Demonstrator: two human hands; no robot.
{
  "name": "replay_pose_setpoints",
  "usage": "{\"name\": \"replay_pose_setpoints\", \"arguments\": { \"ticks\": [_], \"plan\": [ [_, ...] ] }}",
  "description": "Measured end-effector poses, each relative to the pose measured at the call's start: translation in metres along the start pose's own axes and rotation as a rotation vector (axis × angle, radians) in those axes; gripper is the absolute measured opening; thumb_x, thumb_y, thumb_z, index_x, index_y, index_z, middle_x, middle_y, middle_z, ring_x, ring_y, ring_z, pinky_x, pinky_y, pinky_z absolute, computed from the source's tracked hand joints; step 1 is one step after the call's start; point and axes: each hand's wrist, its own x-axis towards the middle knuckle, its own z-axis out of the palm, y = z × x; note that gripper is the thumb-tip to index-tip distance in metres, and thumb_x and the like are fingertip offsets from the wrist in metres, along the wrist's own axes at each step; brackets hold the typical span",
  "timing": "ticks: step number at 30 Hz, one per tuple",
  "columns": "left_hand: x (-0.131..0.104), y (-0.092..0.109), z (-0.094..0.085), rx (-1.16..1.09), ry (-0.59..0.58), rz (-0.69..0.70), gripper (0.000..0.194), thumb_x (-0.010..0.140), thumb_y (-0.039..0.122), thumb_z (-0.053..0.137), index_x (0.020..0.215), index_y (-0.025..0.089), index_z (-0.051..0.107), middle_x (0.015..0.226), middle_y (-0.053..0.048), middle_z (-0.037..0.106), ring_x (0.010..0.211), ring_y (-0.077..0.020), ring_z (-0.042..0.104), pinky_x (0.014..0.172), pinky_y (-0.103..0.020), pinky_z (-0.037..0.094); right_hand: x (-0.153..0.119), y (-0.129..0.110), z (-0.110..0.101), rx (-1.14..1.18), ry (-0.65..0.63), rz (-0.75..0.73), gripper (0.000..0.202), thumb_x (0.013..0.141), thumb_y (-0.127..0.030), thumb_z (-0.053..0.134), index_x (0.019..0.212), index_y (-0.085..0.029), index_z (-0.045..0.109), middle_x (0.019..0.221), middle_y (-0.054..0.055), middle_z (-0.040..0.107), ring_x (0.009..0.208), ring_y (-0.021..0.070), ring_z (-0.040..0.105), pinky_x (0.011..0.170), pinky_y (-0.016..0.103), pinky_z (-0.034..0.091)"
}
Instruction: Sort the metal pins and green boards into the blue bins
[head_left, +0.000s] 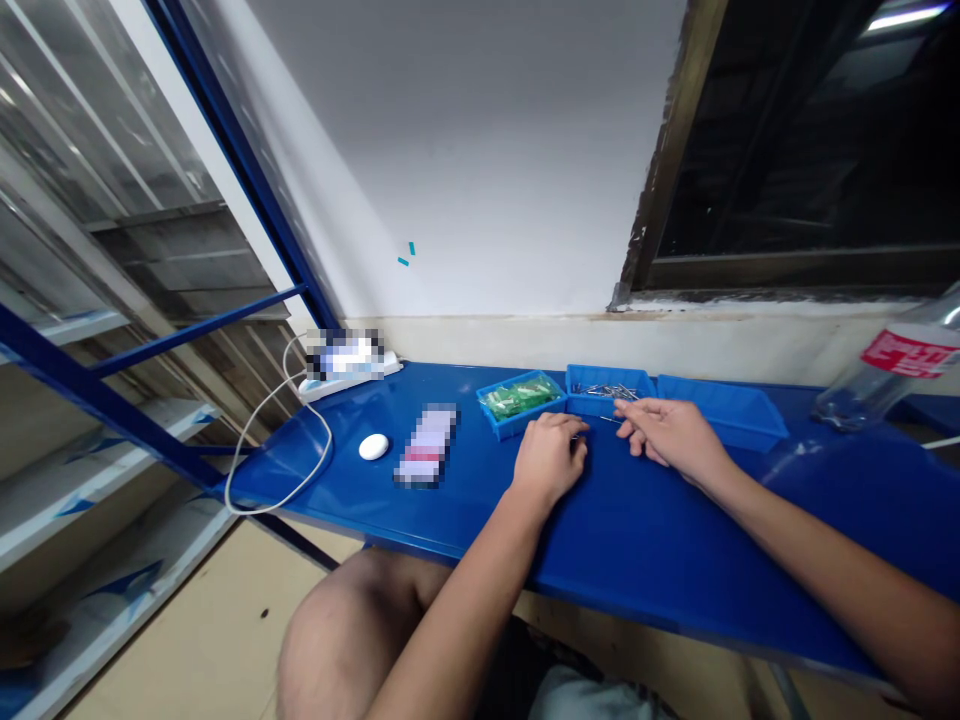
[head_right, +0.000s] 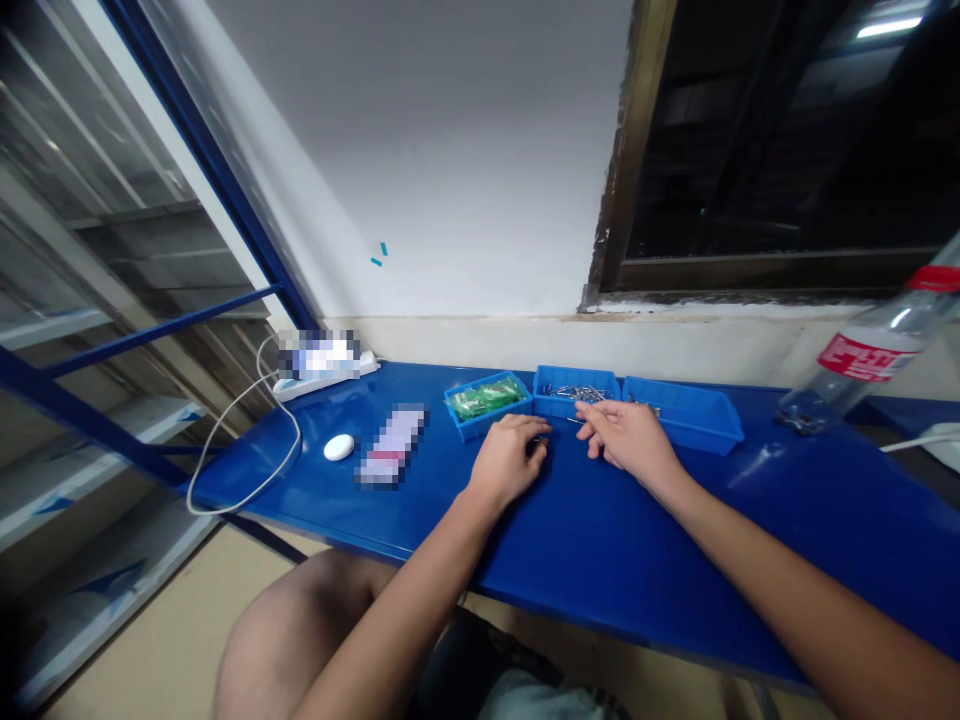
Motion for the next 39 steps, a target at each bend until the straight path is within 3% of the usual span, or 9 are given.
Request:
{"name": "replay_pose_setpoints", "arguments": {
  "ticks": [4,8,14,21,27,32,39],
  "plan": [
    [0.000,-0.005,0.003,0.014,-0.045,-0.002,0.030,0.094,0.008,0.058,0.110,0.020,0.081,0.116,-0.008,0.080,0.109,-0.0262,0.071,0.104,-0.042,0.055,-0.001,0.002,-0.001,-0.051,-0.050,-0.086,0.056,0.089,-0.072,0.066,0.086,-0.016,0.074,0.067,0.009,0.073,0.043,0.0149,0.060,0.034,0.024,0.037],
    [0.000,-0.008,0.004,0.033,-0.053,-0.009,0.032,0.096,0.007,0.055,0.113,0.020,0.080,0.113,-0.008,0.080,0.107,-0.0256,0.072,0.102,-0.039,0.057,-0.007,0.001,0.000,-0.153,-0.090,-0.199,0.051,0.093,-0.068,0.064,0.083,-0.019,0.072,0.070,0.007,0.075,0.047,0.0156,0.064,0.046,0.027,0.049],
    [0.000,-0.005,0.001,0.083,-0.035,-0.047,0.032,0.096,0.006,0.056,0.115,0.021,0.076,0.110,-0.006,0.080,0.102,-0.0246,0.071,0.094,-0.036,0.057,-0.011,0.006,0.003,-0.278,-0.114,-0.293,0.045,0.096,-0.064,0.061,0.096,-0.021,0.074,0.073,0.005,0.075,0.056,0.0183,0.069,0.059,0.031,0.055],
    [0.002,-0.004,-0.001,-0.075,0.097,-0.069,0.027,0.088,0.003,0.067,0.105,0.022,0.076,0.106,-0.003,0.080,0.101,-0.0219,0.073,0.096,-0.034,0.058,-0.013,0.005,0.004,-0.306,-0.110,-0.322,0.038,0.098,-0.057,0.061,0.099,-0.022,0.074,0.078,0.005,0.076,0.063,0.0202,0.071,0.063,0.033,0.058],
    [0.006,0.003,-0.003,-0.420,0.257,-0.080,0.022,0.088,0.004,0.068,0.104,0.018,0.075,0.102,-0.006,0.080,0.091,-0.0181,0.077,0.088,-0.031,0.062,-0.008,0.011,0.006,-0.263,-0.063,-0.407,0.032,0.093,-0.050,0.070,0.107,-0.022,0.074,0.094,0.008,0.078,0.081,0.0236,0.075,0.068,0.034,0.059],
    [0.007,0.008,-0.001,-0.676,0.192,-0.112,0.017,0.089,0.011,0.070,0.105,0.015,0.075,0.097,-0.007,0.081,0.089,-0.0188,0.079,0.085,-0.029,0.064,-0.008,0.012,0.008,-0.195,-0.092,-0.464,0.030,0.092,-0.044,0.072,0.112,-0.021,0.072,0.104,0.010,0.077,0.089,0.0235,0.073,0.068,0.032,0.058],
    [0.005,0.010,-0.006,-0.623,0.122,-0.197,0.014,0.093,0.027,0.072,0.102,0.017,0.076,0.096,-0.005,0.080,0.074,-0.0158,0.076,0.062,-0.021,0.055,-0.013,0.007,0.012,-0.139,-0.107,-0.462,0.025,0.091,-0.038,0.072,0.110,-0.022,0.070,0.101,0.009,0.076,0.087,0.0224,0.071,0.068,0.032,0.056]
  ]
}}
